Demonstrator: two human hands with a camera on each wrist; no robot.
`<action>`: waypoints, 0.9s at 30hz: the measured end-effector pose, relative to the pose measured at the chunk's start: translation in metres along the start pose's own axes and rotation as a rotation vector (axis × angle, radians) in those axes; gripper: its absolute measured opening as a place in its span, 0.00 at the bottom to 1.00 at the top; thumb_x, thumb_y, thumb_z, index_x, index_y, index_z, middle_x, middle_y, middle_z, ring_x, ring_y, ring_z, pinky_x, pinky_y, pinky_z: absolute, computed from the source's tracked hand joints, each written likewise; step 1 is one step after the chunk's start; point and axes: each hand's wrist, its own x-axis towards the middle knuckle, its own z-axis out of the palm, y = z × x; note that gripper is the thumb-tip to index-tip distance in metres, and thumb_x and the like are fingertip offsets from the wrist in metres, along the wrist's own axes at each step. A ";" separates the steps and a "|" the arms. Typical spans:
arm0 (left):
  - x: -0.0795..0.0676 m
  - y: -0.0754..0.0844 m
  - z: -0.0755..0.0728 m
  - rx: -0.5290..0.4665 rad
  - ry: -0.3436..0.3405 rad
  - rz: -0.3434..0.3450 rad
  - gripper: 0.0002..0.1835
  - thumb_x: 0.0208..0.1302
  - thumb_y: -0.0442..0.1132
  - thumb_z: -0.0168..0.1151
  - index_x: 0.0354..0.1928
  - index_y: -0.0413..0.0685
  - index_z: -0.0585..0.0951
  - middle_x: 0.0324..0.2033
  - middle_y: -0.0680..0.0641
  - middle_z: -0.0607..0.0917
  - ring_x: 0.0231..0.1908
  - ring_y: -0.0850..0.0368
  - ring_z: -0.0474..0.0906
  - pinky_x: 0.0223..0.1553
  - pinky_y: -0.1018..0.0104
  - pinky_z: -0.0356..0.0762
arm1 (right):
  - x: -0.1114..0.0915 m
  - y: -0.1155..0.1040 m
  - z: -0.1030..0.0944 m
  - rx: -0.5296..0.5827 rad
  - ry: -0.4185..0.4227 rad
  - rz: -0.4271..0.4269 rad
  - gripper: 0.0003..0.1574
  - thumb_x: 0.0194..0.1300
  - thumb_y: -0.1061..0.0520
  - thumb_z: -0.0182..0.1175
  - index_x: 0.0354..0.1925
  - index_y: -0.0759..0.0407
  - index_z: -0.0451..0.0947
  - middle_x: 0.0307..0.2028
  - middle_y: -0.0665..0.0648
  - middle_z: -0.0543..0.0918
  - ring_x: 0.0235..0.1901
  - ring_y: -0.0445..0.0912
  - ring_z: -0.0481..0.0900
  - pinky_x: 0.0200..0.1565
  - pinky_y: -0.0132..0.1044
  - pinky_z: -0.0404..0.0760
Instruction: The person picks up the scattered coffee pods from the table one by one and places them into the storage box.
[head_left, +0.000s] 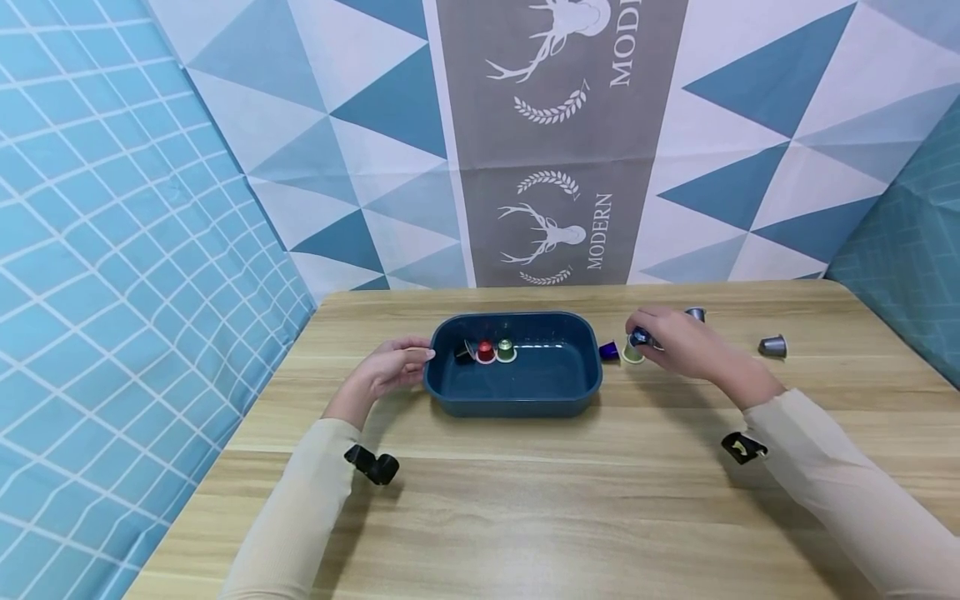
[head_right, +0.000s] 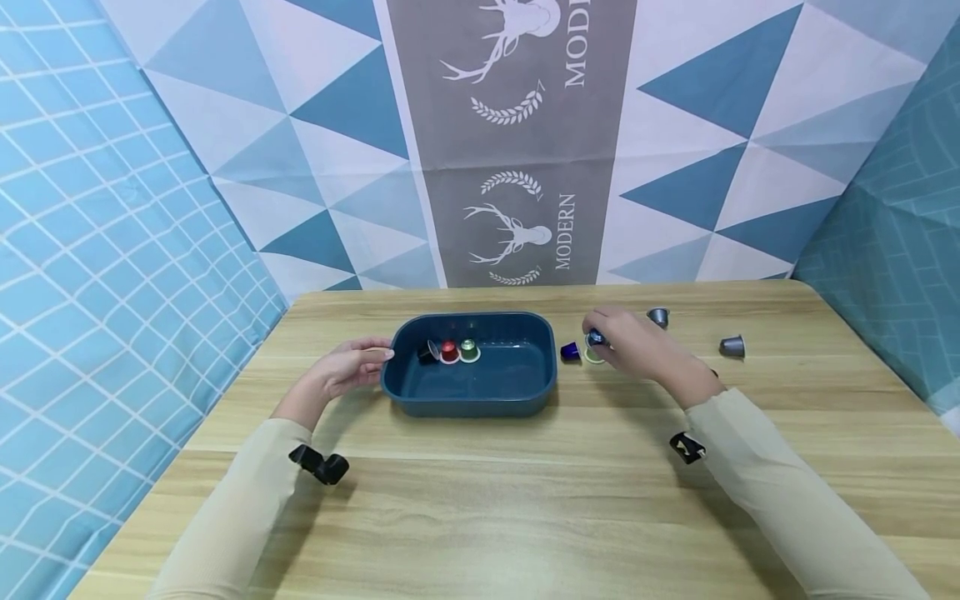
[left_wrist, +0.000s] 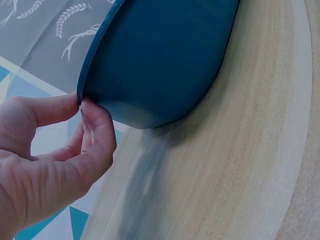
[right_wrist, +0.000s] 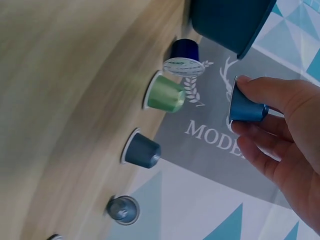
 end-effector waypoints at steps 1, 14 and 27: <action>0.000 0.000 0.000 0.000 0.001 -0.001 0.17 0.69 0.35 0.54 0.57 0.42 0.69 0.30 0.56 0.80 0.30 0.67 0.77 0.35 0.75 0.78 | 0.001 -0.001 -0.001 -0.003 -0.001 0.001 0.15 0.51 0.67 0.71 0.38 0.63 0.78 0.35 0.58 0.82 0.35 0.47 0.81 0.38 0.42 0.84; -0.001 0.000 0.000 -0.001 0.006 -0.003 0.15 0.70 0.35 0.54 0.56 0.43 0.69 0.31 0.56 0.80 0.30 0.67 0.77 0.34 0.75 0.78 | 0.014 -0.011 -0.006 -0.029 0.007 -0.013 0.16 0.51 0.67 0.71 0.39 0.63 0.79 0.36 0.59 0.81 0.36 0.49 0.82 0.40 0.44 0.84; 0.000 0.000 0.000 -0.023 -0.006 0.005 0.14 0.70 0.34 0.53 0.55 0.42 0.69 0.31 0.55 0.80 0.30 0.66 0.78 0.35 0.75 0.78 | 0.024 -0.017 -0.006 -0.048 0.005 -0.048 0.16 0.52 0.64 0.71 0.39 0.63 0.79 0.36 0.58 0.82 0.35 0.48 0.81 0.40 0.42 0.84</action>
